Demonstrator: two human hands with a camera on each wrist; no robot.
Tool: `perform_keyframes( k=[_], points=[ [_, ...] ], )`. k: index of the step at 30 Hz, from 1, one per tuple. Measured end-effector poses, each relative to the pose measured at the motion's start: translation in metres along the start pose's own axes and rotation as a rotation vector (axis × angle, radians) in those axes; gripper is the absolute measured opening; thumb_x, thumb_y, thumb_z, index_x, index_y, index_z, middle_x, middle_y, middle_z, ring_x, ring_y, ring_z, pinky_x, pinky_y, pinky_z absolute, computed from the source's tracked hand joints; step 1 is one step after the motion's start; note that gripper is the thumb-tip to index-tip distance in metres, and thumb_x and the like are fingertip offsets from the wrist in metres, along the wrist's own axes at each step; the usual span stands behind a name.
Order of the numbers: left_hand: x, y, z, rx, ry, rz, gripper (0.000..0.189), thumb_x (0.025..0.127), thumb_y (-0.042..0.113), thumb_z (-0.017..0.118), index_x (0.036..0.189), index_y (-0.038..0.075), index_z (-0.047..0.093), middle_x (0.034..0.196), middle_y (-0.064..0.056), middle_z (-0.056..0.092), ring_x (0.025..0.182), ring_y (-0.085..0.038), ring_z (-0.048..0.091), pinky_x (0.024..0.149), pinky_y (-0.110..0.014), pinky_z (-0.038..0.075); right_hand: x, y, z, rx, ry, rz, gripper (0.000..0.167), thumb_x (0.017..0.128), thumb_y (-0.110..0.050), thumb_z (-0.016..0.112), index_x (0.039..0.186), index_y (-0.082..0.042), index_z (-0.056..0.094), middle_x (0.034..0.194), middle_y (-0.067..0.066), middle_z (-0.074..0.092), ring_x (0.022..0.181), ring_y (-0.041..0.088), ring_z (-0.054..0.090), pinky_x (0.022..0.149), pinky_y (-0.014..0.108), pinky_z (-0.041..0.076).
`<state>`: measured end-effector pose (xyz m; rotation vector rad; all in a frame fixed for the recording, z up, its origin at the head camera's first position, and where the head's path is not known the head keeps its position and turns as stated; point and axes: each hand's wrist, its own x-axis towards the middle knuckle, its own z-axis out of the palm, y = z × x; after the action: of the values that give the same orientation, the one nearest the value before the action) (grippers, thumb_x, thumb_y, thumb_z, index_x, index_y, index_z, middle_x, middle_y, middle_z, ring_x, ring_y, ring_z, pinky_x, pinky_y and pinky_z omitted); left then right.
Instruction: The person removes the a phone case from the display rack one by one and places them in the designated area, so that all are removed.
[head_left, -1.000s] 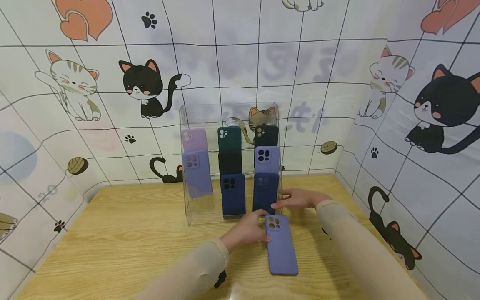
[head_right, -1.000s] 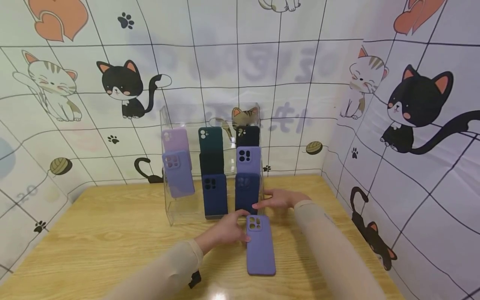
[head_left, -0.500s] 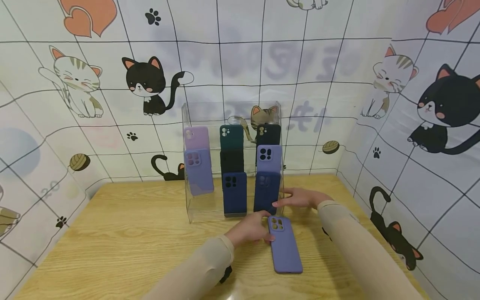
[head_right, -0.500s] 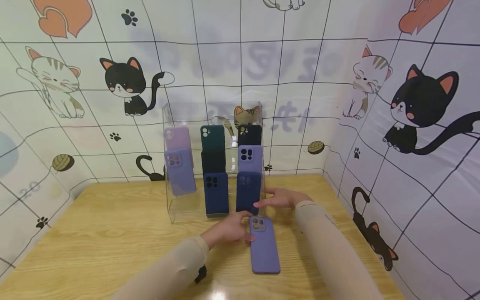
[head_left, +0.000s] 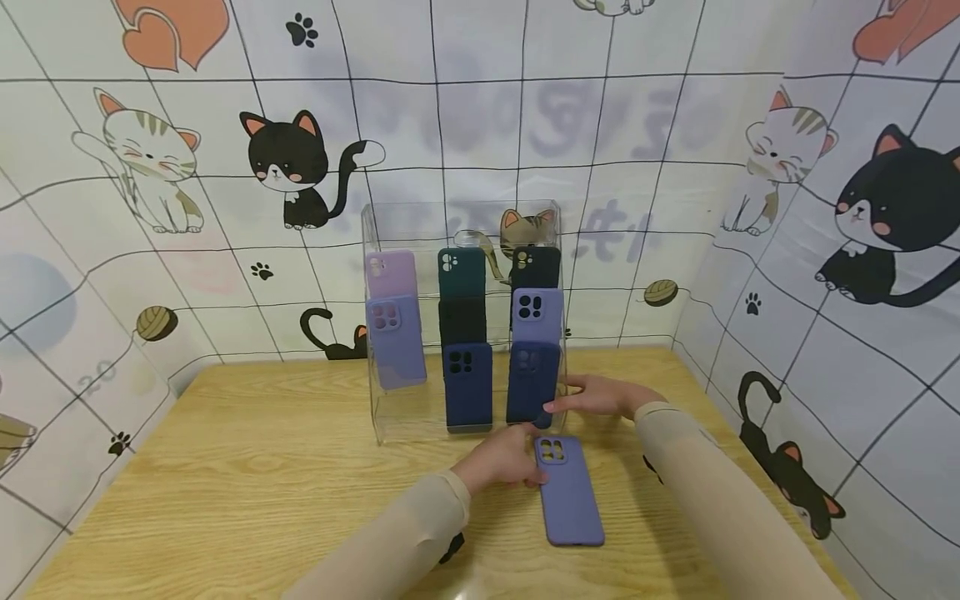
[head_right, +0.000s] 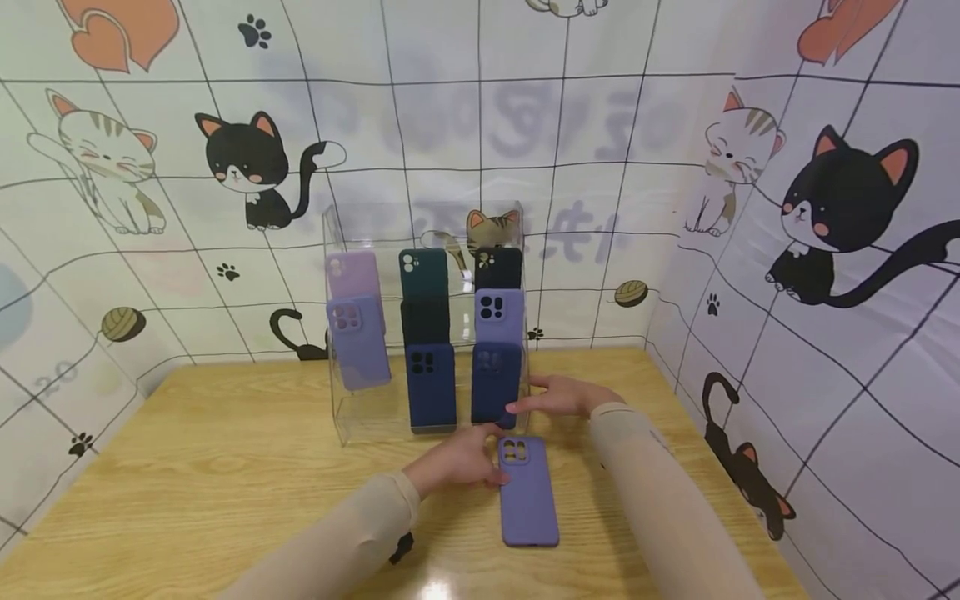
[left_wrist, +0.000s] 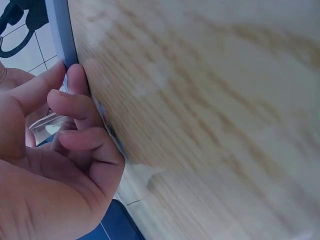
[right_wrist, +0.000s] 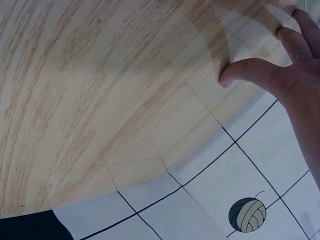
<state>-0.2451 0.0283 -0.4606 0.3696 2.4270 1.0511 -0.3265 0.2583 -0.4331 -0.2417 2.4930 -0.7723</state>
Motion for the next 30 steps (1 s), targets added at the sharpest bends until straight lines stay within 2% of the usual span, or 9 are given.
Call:
perform_keyframes(
  k=[10, 22, 26, 28, 30],
  points=[
    [-0.001, 0.004, 0.004, 0.065, 0.026, 0.006, 0.08, 0.088, 0.024, 0.09, 0.157, 0.011, 0.051, 0.069, 0.0, 0.074, 0.052, -0.017, 0.058, 0.052, -0.031, 0.043, 0.001, 0.001, 0.001, 0.007, 0.005, 0.005, 0.112, 0.086, -0.078, 0.068, 0.171, -0.017, 0.027, 0.175, 0.021, 0.027, 0.16, 0.049, 0.028, 0.123, 0.07, 0.031],
    [-0.004, 0.006, 0.002, 0.069, 0.02, -0.004, 0.081, 0.088, 0.027, 0.09, 0.158, 0.014, 0.05, 0.07, 0.001, 0.074, 0.055, -0.018, 0.062, 0.053, -0.031, 0.042, 0.001, 0.001, 0.003, 0.003, 0.013, 0.002, 0.112, 0.087, -0.078, 0.068, 0.17, -0.015, 0.029, 0.174, 0.023, 0.028, 0.16, 0.05, 0.028, 0.122, 0.071, 0.031],
    [-0.01, 0.01, -0.01, 0.08, -0.012, 0.032, 0.081, 0.09, 0.03, 0.088, 0.159, 0.016, 0.048, 0.075, -0.006, 0.077, 0.06, -0.025, 0.069, 0.057, -0.032, 0.048, 0.001, 0.001, 0.003, 0.008, 0.012, 0.003, 0.112, 0.087, -0.078, 0.068, 0.17, -0.015, 0.028, 0.175, 0.022, 0.028, 0.16, 0.049, 0.027, 0.122, 0.071, 0.03],
    [-0.012, 0.013, -0.022, 0.102, -0.016, 0.061, 0.079, 0.092, 0.032, 0.086, 0.159, 0.018, 0.048, 0.079, -0.008, 0.078, 0.065, -0.03, 0.073, 0.064, -0.036, 0.054, 0.001, 0.001, 0.003, 0.009, 0.011, 0.001, 0.112, 0.087, -0.077, 0.068, 0.17, -0.015, 0.028, 0.175, 0.023, 0.028, 0.16, 0.05, 0.027, 0.122, 0.072, 0.03],
    [-0.014, 0.016, -0.036, 0.112, -0.004, 0.099, 0.077, 0.093, 0.035, 0.085, 0.159, 0.02, 0.048, 0.082, -0.006, 0.078, 0.069, -0.033, 0.075, 0.076, -0.041, 0.059, 0.001, 0.001, 0.003, 0.017, 0.01, 0.0, 0.111, 0.087, -0.077, 0.069, 0.17, -0.015, 0.028, 0.174, 0.022, 0.028, 0.16, 0.049, 0.028, 0.122, 0.072, 0.031]
  ],
)
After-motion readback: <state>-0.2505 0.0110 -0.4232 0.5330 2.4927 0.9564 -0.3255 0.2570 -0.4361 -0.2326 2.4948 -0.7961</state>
